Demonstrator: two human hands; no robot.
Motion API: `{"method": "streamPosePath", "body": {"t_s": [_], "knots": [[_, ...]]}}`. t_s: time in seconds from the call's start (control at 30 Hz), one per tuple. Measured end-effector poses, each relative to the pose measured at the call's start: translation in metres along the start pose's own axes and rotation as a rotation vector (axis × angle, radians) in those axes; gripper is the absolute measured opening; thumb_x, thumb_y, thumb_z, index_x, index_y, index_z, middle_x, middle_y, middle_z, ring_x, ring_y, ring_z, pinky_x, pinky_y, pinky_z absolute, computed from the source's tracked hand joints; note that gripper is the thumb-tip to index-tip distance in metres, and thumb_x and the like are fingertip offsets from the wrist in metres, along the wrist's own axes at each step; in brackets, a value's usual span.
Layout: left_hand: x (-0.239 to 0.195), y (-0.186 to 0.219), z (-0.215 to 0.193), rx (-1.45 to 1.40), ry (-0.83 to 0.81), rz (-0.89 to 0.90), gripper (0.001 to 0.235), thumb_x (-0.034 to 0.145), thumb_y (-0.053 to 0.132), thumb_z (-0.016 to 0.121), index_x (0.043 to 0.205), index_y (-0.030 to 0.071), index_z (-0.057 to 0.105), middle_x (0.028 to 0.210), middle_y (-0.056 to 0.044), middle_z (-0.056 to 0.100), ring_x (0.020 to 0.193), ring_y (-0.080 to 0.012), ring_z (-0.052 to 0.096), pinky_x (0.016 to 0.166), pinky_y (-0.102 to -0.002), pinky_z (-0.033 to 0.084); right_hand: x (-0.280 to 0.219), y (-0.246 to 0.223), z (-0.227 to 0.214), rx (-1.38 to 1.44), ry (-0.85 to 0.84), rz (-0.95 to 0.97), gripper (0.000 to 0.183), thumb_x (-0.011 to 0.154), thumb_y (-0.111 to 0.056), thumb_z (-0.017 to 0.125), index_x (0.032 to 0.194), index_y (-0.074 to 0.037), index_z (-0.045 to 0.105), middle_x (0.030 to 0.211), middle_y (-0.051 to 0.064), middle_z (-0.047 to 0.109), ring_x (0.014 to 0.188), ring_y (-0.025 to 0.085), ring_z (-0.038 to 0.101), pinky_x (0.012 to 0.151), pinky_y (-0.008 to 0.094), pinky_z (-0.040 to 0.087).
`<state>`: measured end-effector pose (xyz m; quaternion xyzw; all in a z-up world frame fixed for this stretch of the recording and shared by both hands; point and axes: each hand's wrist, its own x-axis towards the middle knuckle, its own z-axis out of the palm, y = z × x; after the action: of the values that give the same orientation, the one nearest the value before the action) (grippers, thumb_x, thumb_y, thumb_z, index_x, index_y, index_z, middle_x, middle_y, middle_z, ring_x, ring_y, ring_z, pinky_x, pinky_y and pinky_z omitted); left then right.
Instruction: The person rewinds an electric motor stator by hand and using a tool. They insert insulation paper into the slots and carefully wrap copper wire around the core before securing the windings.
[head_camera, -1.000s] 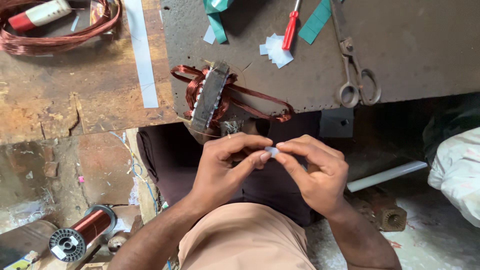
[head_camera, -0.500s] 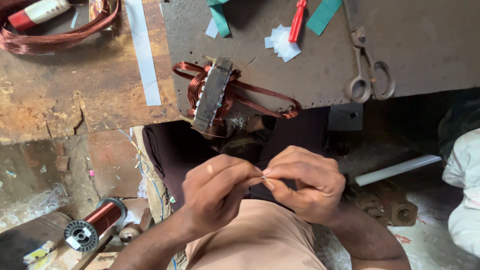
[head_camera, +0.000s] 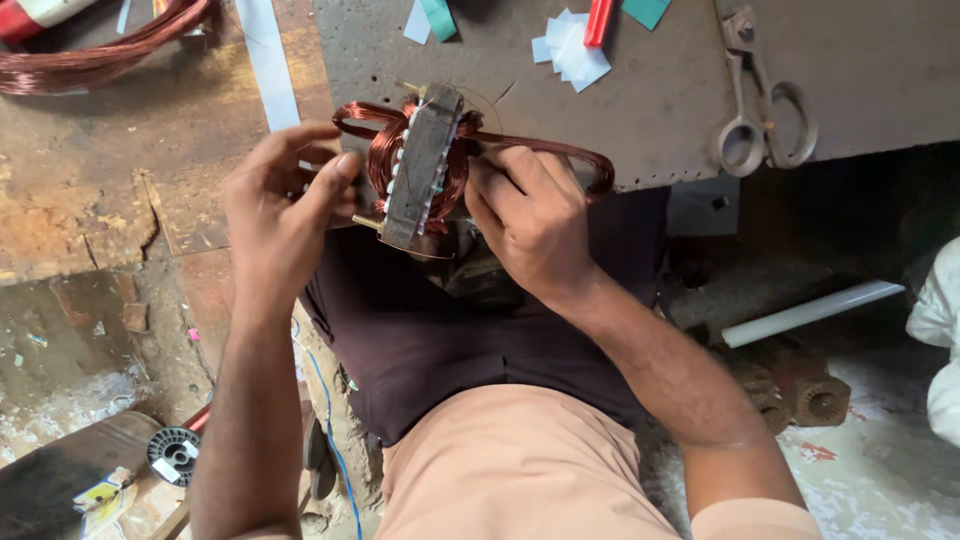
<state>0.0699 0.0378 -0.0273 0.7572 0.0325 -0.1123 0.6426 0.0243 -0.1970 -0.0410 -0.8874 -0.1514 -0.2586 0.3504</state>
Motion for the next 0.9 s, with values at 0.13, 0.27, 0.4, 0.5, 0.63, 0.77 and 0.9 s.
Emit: {"method": "streamPosePath", "body": {"t_s": [0.13,0.27,0.4,0.5,0.63,0.77,0.9], "knots": [[0.022,0.01,0.003,0.117,-0.153,0.013,0.028,0.1,0.008,0.074,0.126,0.002,0.066,0.1,-0.005,0.073,0.081,-0.0084,0.068,0.069,-0.023,0.057,0.0,0.002,0.002,-0.017,-0.024,-0.004,0.012,0.091,-0.002,0.081,0.099,0.0,0.072,0.101,0.009,0.065,0.085,0.028,0.063,0.076,0.041,0.052],[0.044,0.003,0.005,0.099,-0.327,0.148,0.022,0.103,0.006,0.075,0.123,0.0,0.067,0.107,-0.005,0.074,0.093,-0.0067,0.07,0.08,-0.023,0.059,0.005,0.005,0.005,-0.025,-0.034,-0.045,0.011,0.09,-0.003,0.08,0.097,-0.001,0.072,0.097,0.009,0.064,0.08,0.027,0.062,0.075,0.041,0.051],[0.045,-0.008,0.008,-0.008,-0.319,0.052,0.015,0.101,0.005,0.076,0.112,-0.001,0.069,0.097,-0.003,0.073,0.086,-0.0054,0.067,0.075,-0.022,0.056,0.002,0.007,-0.001,0.007,-0.013,-0.036,0.01,0.094,0.0,0.077,0.103,0.0,0.072,0.108,0.009,0.068,0.084,0.026,0.065,0.078,0.039,0.052],[0.044,-0.015,0.009,0.021,-0.28,0.093,0.012,0.102,0.005,0.076,0.107,-0.001,0.066,0.096,-0.001,0.072,0.085,-0.0045,0.066,0.074,-0.022,0.055,-0.001,0.009,-0.001,0.026,0.003,-0.039,0.011,0.094,0.001,0.078,0.104,0.0,0.073,0.108,0.008,0.069,0.086,0.027,0.067,0.077,0.038,0.052],[0.041,-0.022,0.007,-0.005,-0.252,0.111,0.015,0.105,0.005,0.077,0.102,0.0,0.063,0.093,0.001,0.067,0.085,-0.0027,0.06,0.072,-0.02,0.049,-0.004,0.013,0.008,0.022,-0.016,-0.011,0.012,0.095,0.0,0.078,0.106,-0.001,0.075,0.104,0.009,0.069,0.082,0.026,0.067,0.074,0.038,0.053],[0.041,-0.027,0.006,-0.017,-0.235,0.109,0.017,0.107,0.005,0.078,0.101,0.001,0.062,0.086,0.002,0.064,0.076,-0.0017,0.056,0.065,-0.019,0.044,-0.011,0.015,0.005,0.027,-0.017,-0.031,0.019,0.095,0.0,0.076,0.115,0.0,0.076,0.104,0.009,0.071,0.08,0.024,0.069,0.07,0.036,0.054],[0.037,-0.018,0.01,-0.012,-0.215,0.095,0.018,0.102,0.004,0.08,0.102,0.001,0.062,0.091,0.004,0.064,0.083,-0.0018,0.058,0.07,-0.02,0.047,-0.014,0.018,0.007,0.046,-0.045,-0.047,0.024,0.097,0.001,0.072,0.121,0.0,0.073,0.113,0.011,0.07,0.09,0.025,0.072,0.077,0.035,0.058]]}}
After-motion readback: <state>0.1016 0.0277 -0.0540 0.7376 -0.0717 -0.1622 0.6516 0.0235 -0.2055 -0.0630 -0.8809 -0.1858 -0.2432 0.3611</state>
